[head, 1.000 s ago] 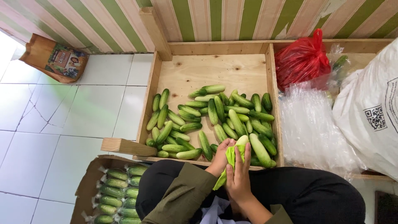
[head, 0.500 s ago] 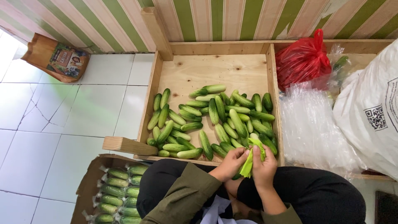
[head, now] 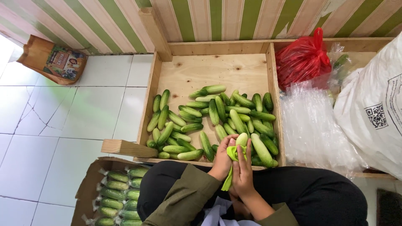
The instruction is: Packaging individual cucumbers into plastic bags and tying them closed
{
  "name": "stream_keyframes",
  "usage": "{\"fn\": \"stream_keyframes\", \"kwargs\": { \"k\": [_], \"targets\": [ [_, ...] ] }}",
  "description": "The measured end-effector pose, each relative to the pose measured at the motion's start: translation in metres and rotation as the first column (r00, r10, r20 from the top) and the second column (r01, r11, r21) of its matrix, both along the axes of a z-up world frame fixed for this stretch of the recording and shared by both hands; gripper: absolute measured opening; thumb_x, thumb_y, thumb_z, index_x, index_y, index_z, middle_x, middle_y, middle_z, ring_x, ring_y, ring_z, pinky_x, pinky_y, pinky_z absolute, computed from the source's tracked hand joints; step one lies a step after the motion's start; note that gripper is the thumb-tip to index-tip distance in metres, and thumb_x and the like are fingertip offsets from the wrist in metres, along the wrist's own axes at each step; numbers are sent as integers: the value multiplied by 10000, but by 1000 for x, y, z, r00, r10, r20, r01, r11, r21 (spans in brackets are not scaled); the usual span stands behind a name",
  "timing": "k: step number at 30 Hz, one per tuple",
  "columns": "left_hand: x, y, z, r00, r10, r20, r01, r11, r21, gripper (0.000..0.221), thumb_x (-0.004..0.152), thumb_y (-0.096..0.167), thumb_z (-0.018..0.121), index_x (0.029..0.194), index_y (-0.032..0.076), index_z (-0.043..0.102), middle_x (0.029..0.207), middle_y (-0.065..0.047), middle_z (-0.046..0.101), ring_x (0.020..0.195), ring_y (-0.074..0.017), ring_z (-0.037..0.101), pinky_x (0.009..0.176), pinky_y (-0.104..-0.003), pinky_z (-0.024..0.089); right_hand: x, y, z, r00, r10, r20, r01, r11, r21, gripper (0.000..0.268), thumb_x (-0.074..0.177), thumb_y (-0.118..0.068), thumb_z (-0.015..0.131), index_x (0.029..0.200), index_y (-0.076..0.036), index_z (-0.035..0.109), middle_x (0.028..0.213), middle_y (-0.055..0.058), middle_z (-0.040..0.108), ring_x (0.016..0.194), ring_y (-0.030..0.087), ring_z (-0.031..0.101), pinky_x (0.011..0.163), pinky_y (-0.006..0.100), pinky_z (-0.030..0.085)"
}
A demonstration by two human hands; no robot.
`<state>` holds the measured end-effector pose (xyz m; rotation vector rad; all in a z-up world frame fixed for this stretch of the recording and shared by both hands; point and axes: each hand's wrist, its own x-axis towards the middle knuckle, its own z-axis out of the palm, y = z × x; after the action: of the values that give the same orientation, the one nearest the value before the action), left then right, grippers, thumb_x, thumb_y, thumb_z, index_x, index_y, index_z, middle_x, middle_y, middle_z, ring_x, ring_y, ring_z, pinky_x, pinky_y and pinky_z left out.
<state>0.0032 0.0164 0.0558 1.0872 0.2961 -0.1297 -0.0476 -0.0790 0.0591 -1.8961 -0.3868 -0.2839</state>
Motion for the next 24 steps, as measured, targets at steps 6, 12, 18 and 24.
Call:
{"fn": "stream_keyframes", "kwargs": {
  "k": [6,12,18,24],
  "targets": [
    [-6,-17,-67,977,-163,140,119,953,278,222,1068,240,559,873,136,577,837,44,552,811,-81,480,736,-280,402,27,-19,14,988,-144,-48,149,983,109,523,1099,-307,364,1535,-20,390,1720,265,119,1593,385,211,1236,481,271],
    [-18,-15,-3,963,-246,110,195,917,349,211,1020,286,634,919,106,677,827,33,634,800,-72,546,734,-258,429,37,-33,9,940,-223,-258,301,897,323,491,1093,-257,356,1490,14,458,1599,198,438,1468,292,444,1197,390,371],
    [0,-5,-62,989,-15,144,-41,925,378,290,1045,254,560,927,58,738,1017,-37,601,983,-158,590,903,-308,464,-1,-3,-9,956,-110,-273,155,976,151,714,1057,-345,382,1637,-51,88,1705,218,169,1574,303,212,1243,399,220],
    [0,1,-10,998,-28,53,17,979,202,304,1053,308,555,1000,80,747,885,8,685,813,-95,595,735,-280,486,-3,2,0,995,-79,-68,83,994,66,674,1081,-312,362,1637,-30,106,1722,214,109,1597,355,167,1282,460,180]
  ]
}}
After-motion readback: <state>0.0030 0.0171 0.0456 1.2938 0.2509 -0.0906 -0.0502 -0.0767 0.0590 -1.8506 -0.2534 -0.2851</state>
